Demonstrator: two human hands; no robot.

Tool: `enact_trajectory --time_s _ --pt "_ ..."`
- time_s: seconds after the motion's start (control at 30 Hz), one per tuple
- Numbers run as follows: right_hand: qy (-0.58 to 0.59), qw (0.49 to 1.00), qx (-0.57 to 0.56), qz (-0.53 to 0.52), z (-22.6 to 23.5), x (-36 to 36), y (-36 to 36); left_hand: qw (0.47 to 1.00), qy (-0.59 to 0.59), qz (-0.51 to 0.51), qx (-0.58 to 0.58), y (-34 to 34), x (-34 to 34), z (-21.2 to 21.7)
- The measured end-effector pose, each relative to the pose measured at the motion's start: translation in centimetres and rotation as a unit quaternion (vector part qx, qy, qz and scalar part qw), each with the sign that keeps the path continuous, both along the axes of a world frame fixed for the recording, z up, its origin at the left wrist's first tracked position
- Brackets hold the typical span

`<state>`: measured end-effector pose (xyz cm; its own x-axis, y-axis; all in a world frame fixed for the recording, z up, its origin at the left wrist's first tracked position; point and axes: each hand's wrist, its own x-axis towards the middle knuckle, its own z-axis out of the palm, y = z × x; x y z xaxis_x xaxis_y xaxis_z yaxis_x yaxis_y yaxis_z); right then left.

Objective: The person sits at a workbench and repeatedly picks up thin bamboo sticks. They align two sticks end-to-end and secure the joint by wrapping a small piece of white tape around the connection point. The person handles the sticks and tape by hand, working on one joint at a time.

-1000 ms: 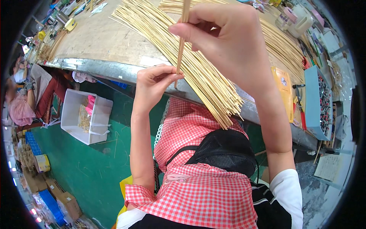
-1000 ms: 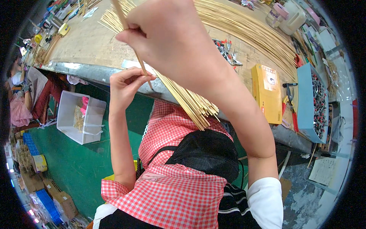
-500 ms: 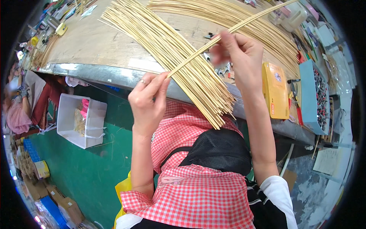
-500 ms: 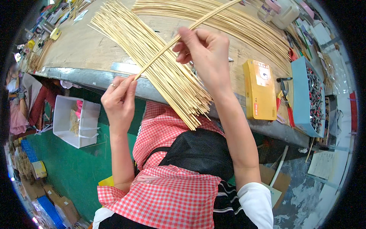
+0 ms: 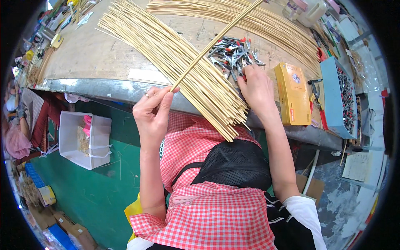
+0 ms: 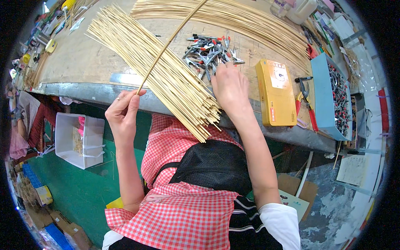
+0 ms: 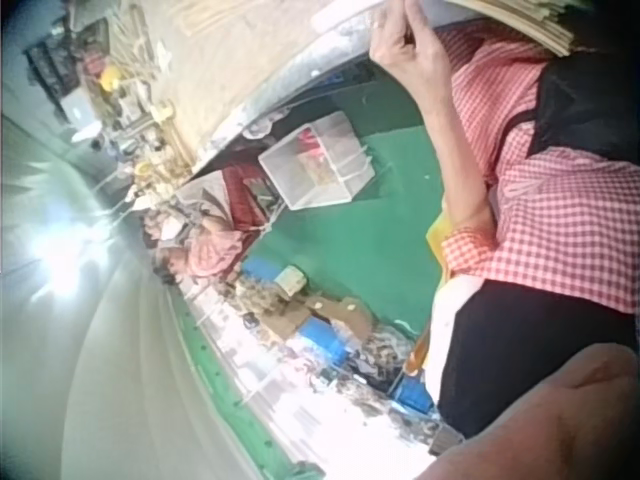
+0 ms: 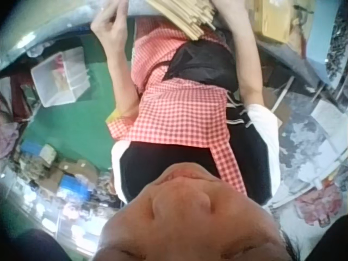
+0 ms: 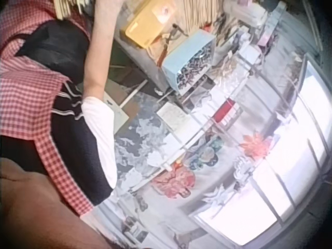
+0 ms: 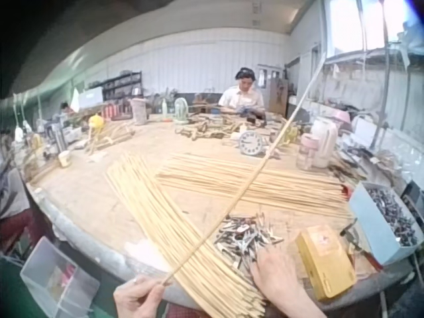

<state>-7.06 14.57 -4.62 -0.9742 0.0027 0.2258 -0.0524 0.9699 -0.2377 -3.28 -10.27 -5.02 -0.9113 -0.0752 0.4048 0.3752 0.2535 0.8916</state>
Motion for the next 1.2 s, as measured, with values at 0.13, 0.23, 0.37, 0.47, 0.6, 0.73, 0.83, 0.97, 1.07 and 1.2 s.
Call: enact_trajectory --time_s 0.13,0.23,0.37,0.47,0.6,0.73,0.83,0.97,1.07,1.2 --pt "0.000 1.000 -0.023 -0.013 -0.4 0.0 0.7 0.999 -0.011 -0.032 0.034 0.5 -0.1 -0.5" --pt "0.044 0.995 -0.086 -0.030 -0.4 0.1 1.6 0.997 -0.038 -0.054 0.043 1.1 0.2 -0.3" --pt "0.079 0.947 -0.310 -0.002 0.9 1.4 1.9 0.994 -0.040 -0.091 0.052 1.4 0.4 -0.7" --pt "0.034 0.877 -0.475 0.065 1.5 2.7 1.8 0.990 -0.057 -0.100 0.077 2.0 0.7 -0.5" --pt "-0.043 0.749 -0.641 0.160 3.1 4.6 -0.3 0.989 -0.062 -0.111 0.076 2.2 0.9 -0.1" --pt "-0.051 0.745 -0.646 0.162 4.5 5.9 -2.8 0.988 -0.061 -0.119 0.081 2.5 1.0 0.2" --pt "-0.052 0.769 -0.618 0.155 4.3 5.9 -2.9 0.987 -0.064 -0.126 0.073 2.5 1.1 0.4" --pt "-0.074 0.754 -0.632 0.162 3.9 5.5 -2.6 0.986 -0.055 -0.135 0.079 2.5 1.2 0.3" --pt "-0.110 0.739 -0.647 0.150 3.5 5.5 -2.2 0.985 -0.074 -0.137 0.078 2.4 1.3 0.4" --pt "-0.062 0.736 -0.658 0.147 3.2 5.5 -2.7 0.986 -0.063 -0.138 0.068 2.5 1.2 0.4"
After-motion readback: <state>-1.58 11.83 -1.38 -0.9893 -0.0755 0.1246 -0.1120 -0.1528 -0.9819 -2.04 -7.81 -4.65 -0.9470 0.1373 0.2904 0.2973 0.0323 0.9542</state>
